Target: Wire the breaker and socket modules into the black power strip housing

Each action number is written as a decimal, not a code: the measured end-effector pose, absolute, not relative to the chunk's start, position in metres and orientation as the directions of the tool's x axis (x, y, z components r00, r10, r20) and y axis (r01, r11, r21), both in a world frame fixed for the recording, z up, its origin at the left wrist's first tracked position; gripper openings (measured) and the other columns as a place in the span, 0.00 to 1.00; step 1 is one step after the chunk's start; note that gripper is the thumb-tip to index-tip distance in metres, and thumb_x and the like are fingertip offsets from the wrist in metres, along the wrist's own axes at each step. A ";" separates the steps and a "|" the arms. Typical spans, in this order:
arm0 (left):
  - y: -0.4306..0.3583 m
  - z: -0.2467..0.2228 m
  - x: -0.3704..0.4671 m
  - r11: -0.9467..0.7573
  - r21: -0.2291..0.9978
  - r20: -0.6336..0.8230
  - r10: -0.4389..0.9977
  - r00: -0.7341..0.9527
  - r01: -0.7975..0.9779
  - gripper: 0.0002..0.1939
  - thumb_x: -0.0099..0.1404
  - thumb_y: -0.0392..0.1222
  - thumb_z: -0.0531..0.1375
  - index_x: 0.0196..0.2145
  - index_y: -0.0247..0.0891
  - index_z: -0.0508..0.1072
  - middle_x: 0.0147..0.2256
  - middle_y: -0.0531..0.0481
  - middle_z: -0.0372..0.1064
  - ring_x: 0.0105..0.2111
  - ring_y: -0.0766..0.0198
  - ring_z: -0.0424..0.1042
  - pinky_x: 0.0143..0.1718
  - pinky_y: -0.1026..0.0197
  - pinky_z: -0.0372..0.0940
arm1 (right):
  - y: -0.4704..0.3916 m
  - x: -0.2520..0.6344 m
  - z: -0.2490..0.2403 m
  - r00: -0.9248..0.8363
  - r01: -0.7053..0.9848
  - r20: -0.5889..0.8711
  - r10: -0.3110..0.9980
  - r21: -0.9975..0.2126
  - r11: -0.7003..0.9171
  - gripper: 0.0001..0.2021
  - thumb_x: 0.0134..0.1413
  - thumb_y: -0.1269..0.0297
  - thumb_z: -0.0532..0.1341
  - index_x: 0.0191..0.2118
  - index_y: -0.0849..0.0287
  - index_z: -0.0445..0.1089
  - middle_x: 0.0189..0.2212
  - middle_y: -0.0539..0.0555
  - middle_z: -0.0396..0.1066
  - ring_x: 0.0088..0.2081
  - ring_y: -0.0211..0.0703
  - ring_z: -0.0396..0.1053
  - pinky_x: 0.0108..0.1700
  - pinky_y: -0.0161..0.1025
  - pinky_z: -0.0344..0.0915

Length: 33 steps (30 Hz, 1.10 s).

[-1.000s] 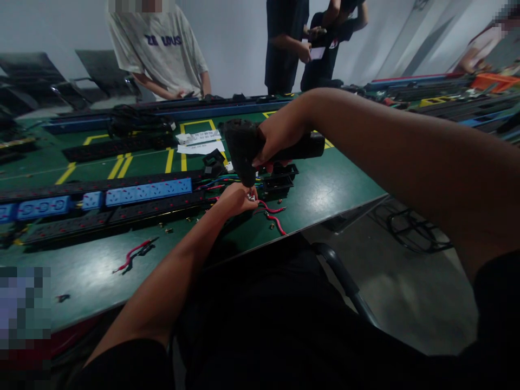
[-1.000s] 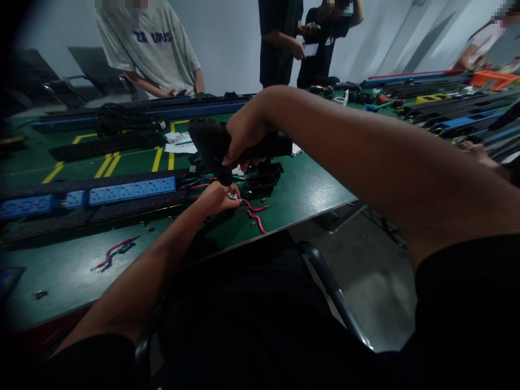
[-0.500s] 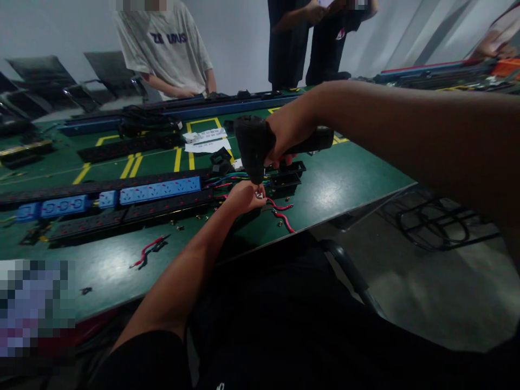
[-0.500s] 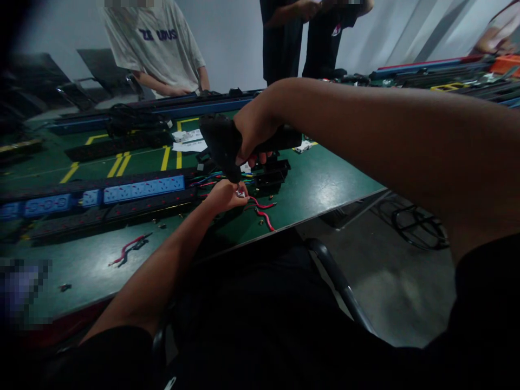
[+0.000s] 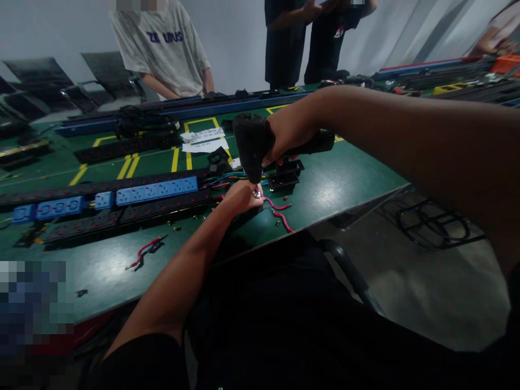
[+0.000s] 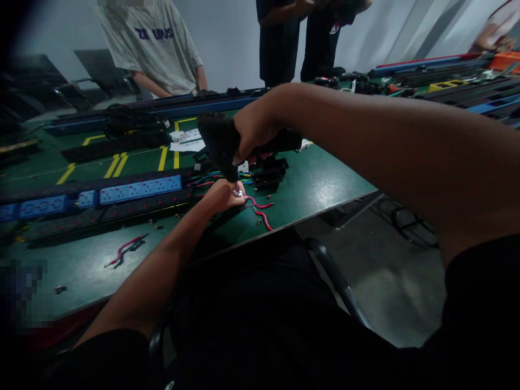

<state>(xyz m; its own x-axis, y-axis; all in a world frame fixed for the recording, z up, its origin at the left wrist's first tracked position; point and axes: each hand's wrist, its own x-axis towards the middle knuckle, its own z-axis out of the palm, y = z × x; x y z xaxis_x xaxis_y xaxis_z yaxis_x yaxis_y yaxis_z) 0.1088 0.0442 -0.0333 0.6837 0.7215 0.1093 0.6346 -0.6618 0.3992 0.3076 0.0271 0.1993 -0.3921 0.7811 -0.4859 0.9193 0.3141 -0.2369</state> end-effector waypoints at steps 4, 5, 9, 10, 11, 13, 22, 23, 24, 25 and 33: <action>0.044 -0.034 0.108 -0.649 0.415 0.103 0.730 0.675 0.638 0.10 0.61 0.46 0.66 0.37 0.40 0.84 0.31 0.48 0.80 0.30 0.57 0.75 0.32 0.58 0.61 | 0.028 0.308 0.199 -0.428 0.904 -0.503 0.751 -0.231 0.360 0.22 0.66 0.53 0.72 0.54 0.69 0.81 0.37 0.54 0.81 0.37 0.37 0.76 0.48 0.41 0.70; 0.044 -0.034 0.108 -0.646 0.417 0.102 0.732 0.674 0.639 0.10 0.61 0.46 0.66 0.37 0.40 0.84 0.31 0.48 0.80 0.30 0.57 0.75 0.32 0.58 0.61 | 0.028 0.308 0.199 -0.433 0.901 -0.505 0.747 -0.246 0.357 0.22 0.66 0.54 0.72 0.55 0.69 0.80 0.38 0.55 0.81 0.37 0.37 0.76 0.48 0.41 0.70; 0.045 -0.035 0.108 -0.677 0.408 0.116 0.704 0.700 0.613 0.09 0.61 0.45 0.66 0.36 0.39 0.83 0.32 0.48 0.80 0.31 0.57 0.75 0.34 0.58 0.62 | 0.030 0.309 0.198 -0.405 0.913 -0.490 0.772 -0.259 0.315 0.24 0.64 0.52 0.72 0.54 0.71 0.80 0.38 0.54 0.81 0.41 0.37 0.77 0.50 0.39 0.68; 0.045 -0.035 0.108 -0.680 0.407 0.119 0.701 0.703 0.610 0.09 0.61 0.45 0.66 0.35 0.40 0.83 0.32 0.48 0.80 0.31 0.57 0.75 0.34 0.58 0.62 | 0.030 0.309 0.198 -0.401 0.915 -0.491 0.773 -0.256 0.313 0.25 0.64 0.52 0.72 0.53 0.72 0.80 0.37 0.54 0.81 0.40 0.37 0.77 0.50 0.39 0.68; 0.046 -0.035 0.108 -0.677 0.407 0.119 0.704 0.700 0.613 0.09 0.61 0.45 0.66 0.35 0.40 0.83 0.32 0.48 0.80 0.32 0.57 0.75 0.34 0.58 0.62 | 0.031 0.309 0.197 -0.400 0.916 -0.493 0.772 -0.250 0.315 0.25 0.64 0.52 0.72 0.53 0.72 0.80 0.36 0.54 0.81 0.39 0.37 0.76 0.49 0.39 0.68; 0.046 -0.035 0.109 -0.660 0.414 0.111 0.721 0.684 0.627 0.09 0.61 0.46 0.66 0.36 0.40 0.84 0.32 0.48 0.80 0.31 0.57 0.76 0.34 0.58 0.62 | 0.030 0.310 0.197 -0.395 0.918 -0.497 0.773 -0.243 0.313 0.24 0.65 0.52 0.72 0.53 0.72 0.81 0.35 0.54 0.81 0.38 0.37 0.76 0.49 0.40 0.68; 0.046 -0.036 0.108 -0.652 0.414 0.095 0.725 0.683 0.635 0.10 0.62 0.47 0.66 0.37 0.40 0.84 0.31 0.48 0.80 0.31 0.56 0.76 0.34 0.57 0.62 | 0.029 0.310 0.197 -0.422 0.907 -0.474 0.773 -0.237 0.349 0.20 0.63 0.53 0.73 0.50 0.66 0.82 0.36 0.52 0.82 0.39 0.39 0.78 0.49 0.41 0.71; 0.047 -0.036 0.108 -0.651 0.418 0.100 0.727 0.679 0.634 0.10 0.62 0.47 0.66 0.37 0.40 0.84 0.30 0.48 0.80 0.30 0.56 0.75 0.33 0.57 0.62 | 0.029 0.310 0.197 -0.415 0.910 -0.474 0.777 -0.233 0.344 0.20 0.62 0.53 0.73 0.49 0.67 0.82 0.36 0.52 0.82 0.40 0.38 0.78 0.49 0.40 0.70; 0.047 -0.037 0.108 -0.659 0.419 0.110 0.720 0.686 0.625 0.10 0.62 0.46 0.66 0.37 0.40 0.84 0.30 0.49 0.80 0.30 0.57 0.75 0.33 0.57 0.62 | 0.029 0.310 0.196 -0.403 0.915 -0.473 0.783 -0.231 0.332 0.21 0.62 0.53 0.73 0.49 0.69 0.82 0.36 0.51 0.82 0.41 0.38 0.78 0.49 0.39 0.69; 0.047 -0.038 0.108 -0.675 0.416 0.123 0.706 0.698 0.610 0.09 0.62 0.46 0.66 0.36 0.40 0.83 0.30 0.49 0.79 0.30 0.57 0.75 0.34 0.57 0.62 | 0.029 0.311 0.196 -0.394 0.918 -0.470 0.790 -0.235 0.318 0.22 0.62 0.53 0.72 0.48 0.71 0.81 0.35 0.51 0.81 0.42 0.39 0.78 0.49 0.39 0.68; 0.049 -0.043 0.108 -0.680 0.378 0.128 0.710 0.692 0.628 0.07 0.62 0.45 0.65 0.34 0.41 0.82 0.29 0.48 0.78 0.29 0.56 0.74 0.33 0.56 0.60 | 0.025 0.308 0.199 -0.414 0.907 -0.467 0.782 -0.286 0.309 0.21 0.61 0.58 0.74 0.49 0.73 0.81 0.37 0.53 0.82 0.44 0.41 0.79 0.50 0.38 0.68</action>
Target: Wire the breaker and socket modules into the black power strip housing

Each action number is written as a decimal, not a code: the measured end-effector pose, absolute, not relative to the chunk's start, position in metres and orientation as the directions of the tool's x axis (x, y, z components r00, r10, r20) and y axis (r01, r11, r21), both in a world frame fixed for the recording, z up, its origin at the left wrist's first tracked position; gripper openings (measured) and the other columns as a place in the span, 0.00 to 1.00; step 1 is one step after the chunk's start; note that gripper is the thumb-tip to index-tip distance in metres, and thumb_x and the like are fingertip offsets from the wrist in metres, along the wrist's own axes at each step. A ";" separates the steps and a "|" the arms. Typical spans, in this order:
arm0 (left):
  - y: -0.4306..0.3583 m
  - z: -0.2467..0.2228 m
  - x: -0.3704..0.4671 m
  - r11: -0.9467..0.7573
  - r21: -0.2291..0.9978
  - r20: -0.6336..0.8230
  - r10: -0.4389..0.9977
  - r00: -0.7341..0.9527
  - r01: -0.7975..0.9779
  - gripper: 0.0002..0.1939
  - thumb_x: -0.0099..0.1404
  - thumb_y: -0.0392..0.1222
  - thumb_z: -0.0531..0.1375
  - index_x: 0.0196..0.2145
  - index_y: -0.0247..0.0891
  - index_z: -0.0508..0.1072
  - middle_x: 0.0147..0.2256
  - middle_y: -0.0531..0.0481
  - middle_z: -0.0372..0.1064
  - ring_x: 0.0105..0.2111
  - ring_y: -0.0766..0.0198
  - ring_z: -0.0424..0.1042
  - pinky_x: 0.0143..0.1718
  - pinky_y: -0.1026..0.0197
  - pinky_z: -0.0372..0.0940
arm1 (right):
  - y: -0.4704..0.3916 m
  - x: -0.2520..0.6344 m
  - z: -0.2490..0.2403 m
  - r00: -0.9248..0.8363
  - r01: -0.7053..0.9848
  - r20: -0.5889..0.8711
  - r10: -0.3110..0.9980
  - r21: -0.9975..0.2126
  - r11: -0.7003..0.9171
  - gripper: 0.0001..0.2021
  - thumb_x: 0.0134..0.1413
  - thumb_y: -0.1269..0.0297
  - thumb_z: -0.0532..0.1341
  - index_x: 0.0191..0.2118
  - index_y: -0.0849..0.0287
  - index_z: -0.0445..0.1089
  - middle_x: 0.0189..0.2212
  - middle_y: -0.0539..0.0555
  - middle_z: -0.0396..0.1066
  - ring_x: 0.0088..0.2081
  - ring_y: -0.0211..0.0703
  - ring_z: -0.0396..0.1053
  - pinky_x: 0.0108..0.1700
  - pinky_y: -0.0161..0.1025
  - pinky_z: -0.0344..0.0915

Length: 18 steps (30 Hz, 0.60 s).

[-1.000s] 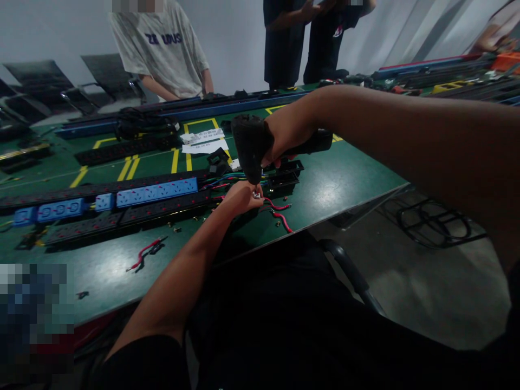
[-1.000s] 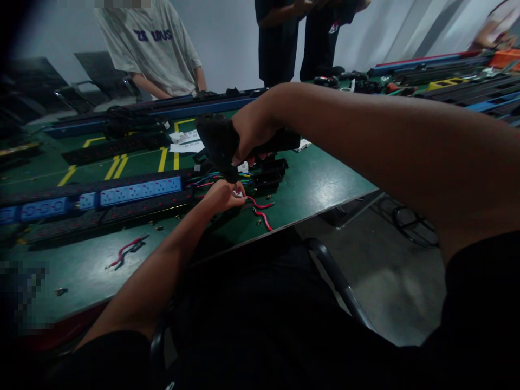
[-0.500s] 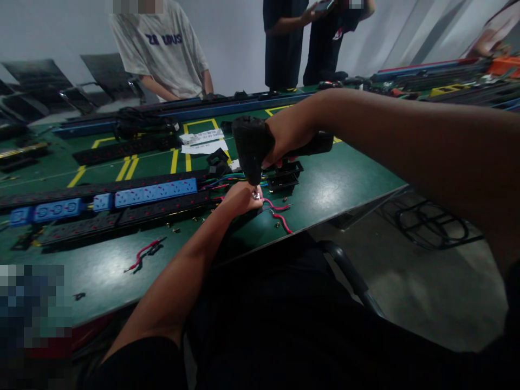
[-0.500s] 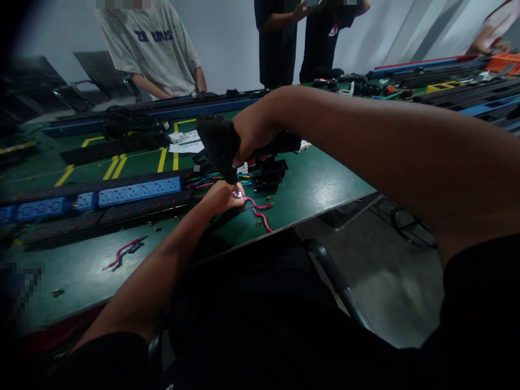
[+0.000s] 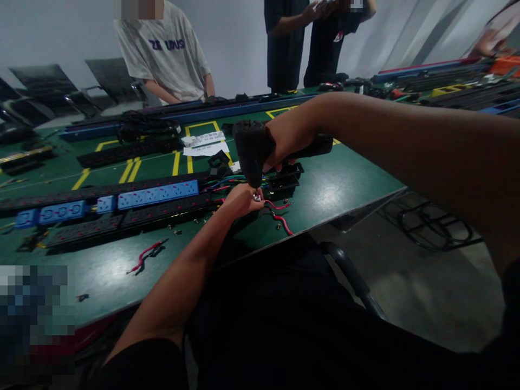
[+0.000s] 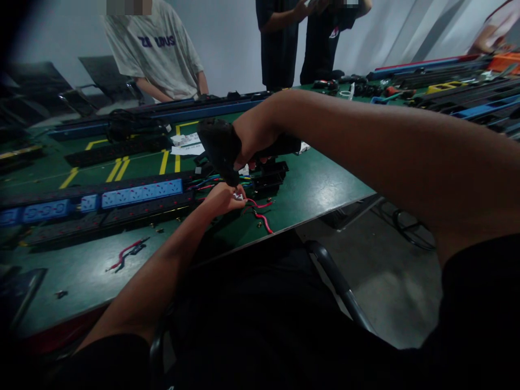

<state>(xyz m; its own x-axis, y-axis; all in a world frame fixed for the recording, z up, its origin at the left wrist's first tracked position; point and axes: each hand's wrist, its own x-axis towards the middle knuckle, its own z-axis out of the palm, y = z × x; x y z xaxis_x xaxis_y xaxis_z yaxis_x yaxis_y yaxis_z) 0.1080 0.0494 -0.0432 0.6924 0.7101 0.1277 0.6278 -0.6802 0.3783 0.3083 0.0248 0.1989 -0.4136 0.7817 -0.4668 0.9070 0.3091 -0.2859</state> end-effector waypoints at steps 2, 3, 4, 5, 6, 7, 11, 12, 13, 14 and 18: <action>0.050 -0.043 0.108 -0.698 0.407 0.141 0.686 0.714 0.590 0.07 0.62 0.45 0.65 0.34 0.41 0.81 0.30 0.48 0.79 0.30 0.57 0.75 0.33 0.56 0.61 | 0.026 0.308 0.199 -0.405 0.909 -0.471 0.784 -0.304 0.286 0.21 0.61 0.57 0.74 0.47 0.75 0.81 0.37 0.54 0.82 0.46 0.41 0.79 0.50 0.38 0.68; 0.050 -0.043 0.108 -0.705 0.417 0.150 0.676 0.722 0.574 0.07 0.62 0.45 0.65 0.34 0.41 0.80 0.30 0.48 0.79 0.30 0.57 0.75 0.34 0.57 0.61 | 0.027 0.309 0.198 -0.399 0.910 -0.475 0.785 -0.309 0.275 0.21 0.61 0.57 0.74 0.46 0.75 0.81 0.37 0.54 0.82 0.46 0.42 0.79 0.50 0.38 0.68; 0.050 -0.043 0.108 -0.707 0.417 0.153 0.674 0.722 0.572 0.07 0.62 0.45 0.65 0.33 0.40 0.80 0.30 0.48 0.79 0.31 0.57 0.75 0.34 0.57 0.62 | 0.028 0.309 0.198 -0.394 0.912 -0.479 0.784 -0.310 0.269 0.21 0.62 0.57 0.73 0.46 0.75 0.81 0.37 0.54 0.82 0.47 0.42 0.79 0.51 0.37 0.68; 0.050 -0.044 0.108 -0.704 0.408 0.151 0.681 0.717 0.582 0.07 0.63 0.46 0.65 0.34 0.40 0.80 0.30 0.47 0.79 0.31 0.57 0.75 0.35 0.57 0.62 | 0.029 0.310 0.197 -0.391 0.914 -0.481 0.785 -0.308 0.266 0.21 0.62 0.56 0.73 0.46 0.75 0.81 0.37 0.54 0.82 0.47 0.42 0.79 0.51 0.37 0.68; 0.050 -0.044 0.109 -0.697 0.396 0.147 0.691 0.708 0.598 0.08 0.63 0.46 0.65 0.34 0.40 0.81 0.30 0.47 0.79 0.31 0.57 0.75 0.35 0.57 0.62 | 0.030 0.311 0.197 -0.387 0.916 -0.482 0.786 -0.301 0.267 0.21 0.62 0.56 0.73 0.46 0.75 0.81 0.37 0.54 0.82 0.47 0.41 0.79 0.51 0.37 0.68; 0.051 -0.045 0.109 -0.688 0.385 0.140 0.702 0.698 0.615 0.08 0.63 0.47 0.65 0.34 0.40 0.81 0.31 0.47 0.79 0.31 0.56 0.76 0.35 0.56 0.62 | 0.031 0.311 0.196 -0.387 0.917 -0.483 0.786 -0.291 0.273 0.21 0.63 0.56 0.73 0.46 0.75 0.81 0.37 0.53 0.82 0.47 0.41 0.79 0.51 0.37 0.68; 0.051 -0.046 0.110 -0.684 0.388 0.127 0.704 0.699 0.618 0.09 0.62 0.46 0.65 0.35 0.40 0.82 0.31 0.47 0.79 0.31 0.56 0.75 0.34 0.57 0.61 | 0.030 0.313 0.195 -0.419 0.905 -0.467 0.779 -0.279 0.320 0.21 0.64 0.56 0.71 0.49 0.73 0.81 0.34 0.50 0.81 0.46 0.40 0.80 0.52 0.37 0.69; 0.050 -0.045 0.109 -0.687 0.399 0.129 0.698 0.705 0.607 0.09 0.62 0.46 0.65 0.35 0.39 0.82 0.31 0.47 0.79 0.31 0.57 0.75 0.34 0.57 0.61 | 0.030 0.313 0.195 -0.428 0.901 -0.461 0.777 -0.280 0.330 0.21 0.63 0.56 0.72 0.49 0.73 0.81 0.33 0.49 0.81 0.46 0.39 0.80 0.53 0.37 0.69; 0.050 -0.045 0.109 -0.688 0.409 0.131 0.694 0.707 0.600 0.09 0.62 0.45 0.65 0.36 0.39 0.82 0.31 0.48 0.79 0.31 0.57 0.75 0.34 0.57 0.61 | 0.030 0.313 0.195 -0.437 0.897 -0.455 0.776 -0.282 0.340 0.21 0.63 0.55 0.72 0.50 0.73 0.81 0.33 0.49 0.80 0.45 0.39 0.80 0.54 0.37 0.70; 0.049 -0.044 0.109 -0.686 0.416 0.134 0.696 0.706 0.597 0.09 0.62 0.45 0.65 0.36 0.39 0.82 0.30 0.48 0.79 0.31 0.58 0.75 0.34 0.57 0.61 | 0.030 0.313 0.195 -0.446 0.893 -0.452 0.773 -0.287 0.348 0.22 0.62 0.56 0.72 0.50 0.73 0.81 0.32 0.48 0.80 0.45 0.39 0.80 0.54 0.37 0.70; 0.048 -0.041 0.109 -0.654 0.425 0.117 0.725 0.679 0.626 0.10 0.62 0.46 0.66 0.36 0.39 0.83 0.30 0.48 0.78 0.29 0.58 0.74 0.33 0.57 0.60 | 0.030 0.315 0.194 -0.471 0.878 -0.456 0.755 -0.322 0.354 0.23 0.61 0.56 0.73 0.50 0.75 0.80 0.32 0.49 0.80 0.43 0.37 0.80 0.54 0.36 0.70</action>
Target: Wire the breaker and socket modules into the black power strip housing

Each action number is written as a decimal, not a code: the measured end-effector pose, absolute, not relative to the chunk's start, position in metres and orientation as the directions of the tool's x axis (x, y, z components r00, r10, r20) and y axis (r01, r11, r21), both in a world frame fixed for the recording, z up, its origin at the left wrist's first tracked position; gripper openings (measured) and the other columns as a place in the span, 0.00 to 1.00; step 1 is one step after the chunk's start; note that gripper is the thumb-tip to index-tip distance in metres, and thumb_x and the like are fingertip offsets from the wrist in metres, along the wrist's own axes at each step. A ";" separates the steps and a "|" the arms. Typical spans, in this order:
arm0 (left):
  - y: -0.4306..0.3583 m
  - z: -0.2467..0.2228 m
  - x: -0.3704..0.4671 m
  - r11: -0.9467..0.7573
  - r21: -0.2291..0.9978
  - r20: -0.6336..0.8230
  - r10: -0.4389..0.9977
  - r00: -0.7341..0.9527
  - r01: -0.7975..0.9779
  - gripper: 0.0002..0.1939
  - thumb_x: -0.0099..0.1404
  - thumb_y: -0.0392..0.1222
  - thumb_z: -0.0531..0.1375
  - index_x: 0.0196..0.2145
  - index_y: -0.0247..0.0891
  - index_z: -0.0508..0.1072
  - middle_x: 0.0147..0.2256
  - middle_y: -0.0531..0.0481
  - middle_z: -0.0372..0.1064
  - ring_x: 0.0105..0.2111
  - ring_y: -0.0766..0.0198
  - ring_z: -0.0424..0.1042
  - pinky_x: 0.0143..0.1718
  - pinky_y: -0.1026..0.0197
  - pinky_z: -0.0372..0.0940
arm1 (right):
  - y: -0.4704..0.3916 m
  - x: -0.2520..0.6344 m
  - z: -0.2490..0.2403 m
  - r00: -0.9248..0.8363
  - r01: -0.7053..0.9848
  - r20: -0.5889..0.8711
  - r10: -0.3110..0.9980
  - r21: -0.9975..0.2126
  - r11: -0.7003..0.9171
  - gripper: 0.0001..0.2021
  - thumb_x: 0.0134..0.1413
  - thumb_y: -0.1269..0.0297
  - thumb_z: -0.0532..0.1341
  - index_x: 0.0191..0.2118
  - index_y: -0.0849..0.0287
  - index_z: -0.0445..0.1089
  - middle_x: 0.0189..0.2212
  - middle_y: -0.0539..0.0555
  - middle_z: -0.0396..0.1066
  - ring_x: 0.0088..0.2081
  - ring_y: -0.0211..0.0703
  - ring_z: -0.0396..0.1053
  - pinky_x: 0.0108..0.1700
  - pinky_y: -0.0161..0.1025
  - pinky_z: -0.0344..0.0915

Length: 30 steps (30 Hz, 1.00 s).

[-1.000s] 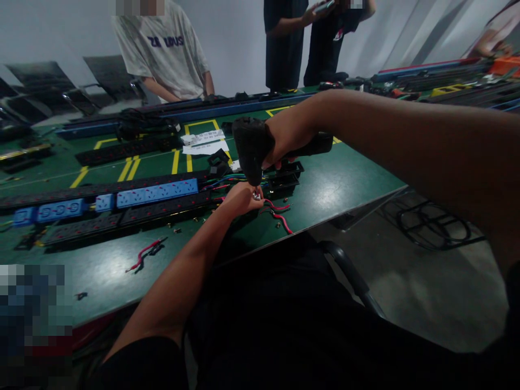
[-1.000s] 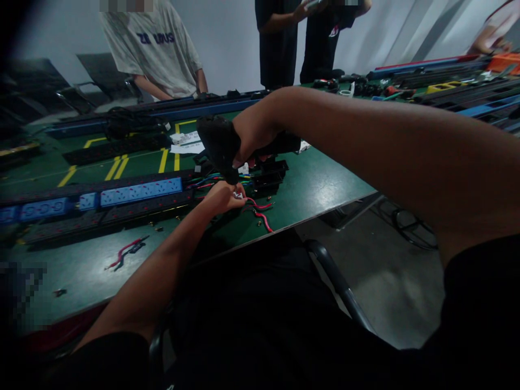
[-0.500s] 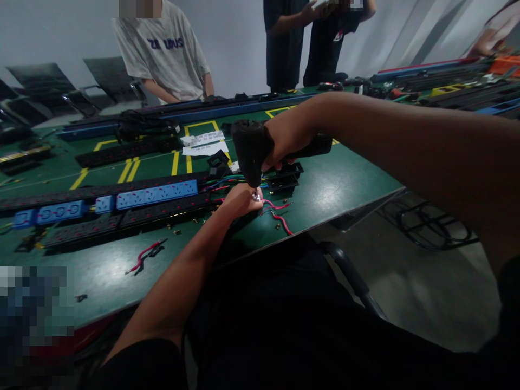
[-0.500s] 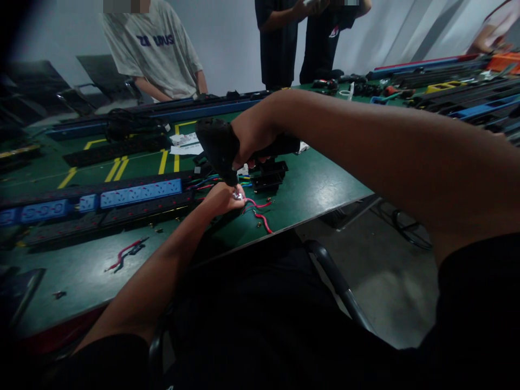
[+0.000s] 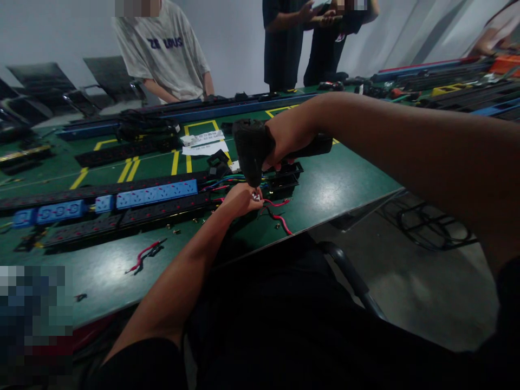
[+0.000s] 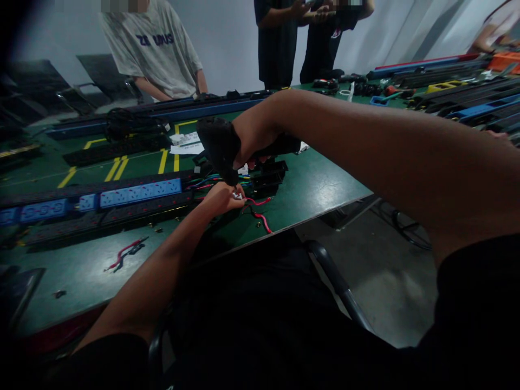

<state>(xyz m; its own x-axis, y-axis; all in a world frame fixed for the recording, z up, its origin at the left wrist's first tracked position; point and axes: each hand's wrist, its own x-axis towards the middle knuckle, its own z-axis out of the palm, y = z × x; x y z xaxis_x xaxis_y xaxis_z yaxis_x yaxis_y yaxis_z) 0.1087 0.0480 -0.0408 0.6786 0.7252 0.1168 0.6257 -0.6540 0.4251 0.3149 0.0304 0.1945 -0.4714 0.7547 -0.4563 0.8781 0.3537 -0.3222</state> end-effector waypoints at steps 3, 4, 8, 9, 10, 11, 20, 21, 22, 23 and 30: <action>0.048 -0.039 0.110 -0.667 0.431 0.113 0.708 0.698 0.607 0.09 0.61 0.45 0.66 0.35 0.38 0.83 0.31 0.47 0.79 0.30 0.58 0.74 0.33 0.58 0.61 | 0.030 0.317 0.194 -0.461 0.881 -0.454 0.762 -0.336 0.332 0.23 0.62 0.57 0.72 0.49 0.78 0.79 0.31 0.49 0.80 0.42 0.37 0.80 0.51 0.35 0.69; 0.048 -0.038 0.111 -0.664 0.432 0.112 0.711 0.694 0.610 0.09 0.61 0.45 0.66 0.35 0.38 0.83 0.31 0.47 0.79 0.30 0.58 0.73 0.34 0.57 0.61 | 0.030 0.317 0.193 -0.452 0.885 -0.455 0.767 -0.333 0.324 0.22 0.62 0.58 0.71 0.48 0.78 0.79 0.31 0.49 0.80 0.42 0.36 0.79 0.50 0.34 0.68; 0.046 -0.037 0.111 -0.610 0.451 0.079 0.754 0.652 0.651 0.10 0.61 0.45 0.66 0.35 0.37 0.84 0.28 0.47 0.77 0.28 0.57 0.72 0.33 0.57 0.60 | 0.028 0.316 0.194 -0.431 0.897 -0.453 0.780 -0.310 0.316 0.21 0.62 0.59 0.71 0.45 0.79 0.79 0.33 0.50 0.81 0.40 0.33 0.79 0.46 0.32 0.65; 0.046 -0.037 0.111 -0.613 0.459 0.078 0.749 0.658 0.643 0.10 0.61 0.46 0.66 0.35 0.37 0.83 0.28 0.47 0.77 0.28 0.57 0.73 0.33 0.56 0.60 | 0.028 0.315 0.195 -0.439 0.894 -0.450 0.778 -0.307 0.326 0.20 0.62 0.59 0.71 0.44 0.79 0.79 0.33 0.51 0.81 0.39 0.32 0.78 0.46 0.32 0.64; 0.046 -0.037 0.111 -0.626 0.465 0.083 0.735 0.673 0.626 0.10 0.61 0.46 0.66 0.35 0.37 0.83 0.29 0.47 0.78 0.29 0.57 0.73 0.33 0.56 0.61 | 0.028 0.314 0.195 -0.448 0.890 -0.449 0.773 -0.306 0.338 0.20 0.62 0.59 0.70 0.42 0.80 0.79 0.33 0.51 0.81 0.39 0.32 0.78 0.46 0.32 0.64; 0.046 -0.038 0.110 -0.639 0.470 0.092 0.722 0.686 0.609 0.10 0.61 0.46 0.66 0.35 0.38 0.83 0.30 0.47 0.79 0.30 0.57 0.74 0.34 0.57 0.61 | 0.028 0.312 0.195 -0.458 0.886 -0.447 0.769 -0.307 0.349 0.20 0.63 0.59 0.70 0.40 0.80 0.79 0.32 0.51 0.81 0.39 0.32 0.78 0.46 0.32 0.64; 0.046 -0.037 0.108 -0.639 0.481 0.099 0.720 0.686 0.601 0.10 0.62 0.47 0.66 0.35 0.38 0.83 0.31 0.48 0.79 0.31 0.58 0.74 0.34 0.58 0.61 | 0.035 0.312 0.194 -0.483 0.872 -0.451 0.751 -0.332 0.361 0.20 0.62 0.60 0.70 0.38 0.81 0.78 0.28 0.50 0.78 0.42 0.34 0.78 0.47 0.31 0.65; 0.046 -0.037 0.108 -0.633 0.475 0.094 0.728 0.679 0.612 0.10 0.62 0.47 0.67 0.35 0.38 0.83 0.30 0.48 0.78 0.30 0.58 0.74 0.34 0.57 0.61 | 0.035 0.313 0.193 -0.477 0.874 -0.448 0.756 -0.336 0.352 0.19 0.62 0.60 0.70 0.38 0.81 0.78 0.29 0.50 0.78 0.42 0.34 0.78 0.47 0.30 0.64; 0.046 -0.036 0.108 -0.623 0.468 0.087 0.738 0.669 0.626 0.10 0.62 0.47 0.67 0.35 0.38 0.83 0.30 0.48 0.78 0.30 0.58 0.73 0.34 0.57 0.60 | 0.034 0.314 0.193 -0.467 0.878 -0.448 0.762 -0.341 0.337 0.19 0.63 0.60 0.70 0.37 0.80 0.77 0.30 0.51 0.79 0.42 0.33 0.78 0.47 0.29 0.64; 0.046 -0.036 0.109 -0.617 0.466 0.078 0.743 0.665 0.634 0.11 0.62 0.48 0.67 0.36 0.38 0.83 0.29 0.49 0.77 0.30 0.59 0.72 0.33 0.57 0.60 | 0.034 0.315 0.193 -0.456 0.882 -0.449 0.769 -0.346 0.320 0.19 0.63 0.60 0.70 0.36 0.80 0.77 0.31 0.51 0.79 0.42 0.32 0.78 0.47 0.28 0.64; 0.048 -0.041 0.108 -0.594 0.500 0.064 0.751 0.657 0.630 0.10 0.61 0.46 0.67 0.36 0.38 0.83 0.30 0.48 0.78 0.30 0.59 0.72 0.33 0.57 0.59 | 0.035 0.318 0.192 -0.415 0.900 -0.466 0.782 -0.335 0.278 0.18 0.64 0.57 0.69 0.37 0.73 0.78 0.35 0.49 0.81 0.41 0.32 0.80 0.46 0.28 0.67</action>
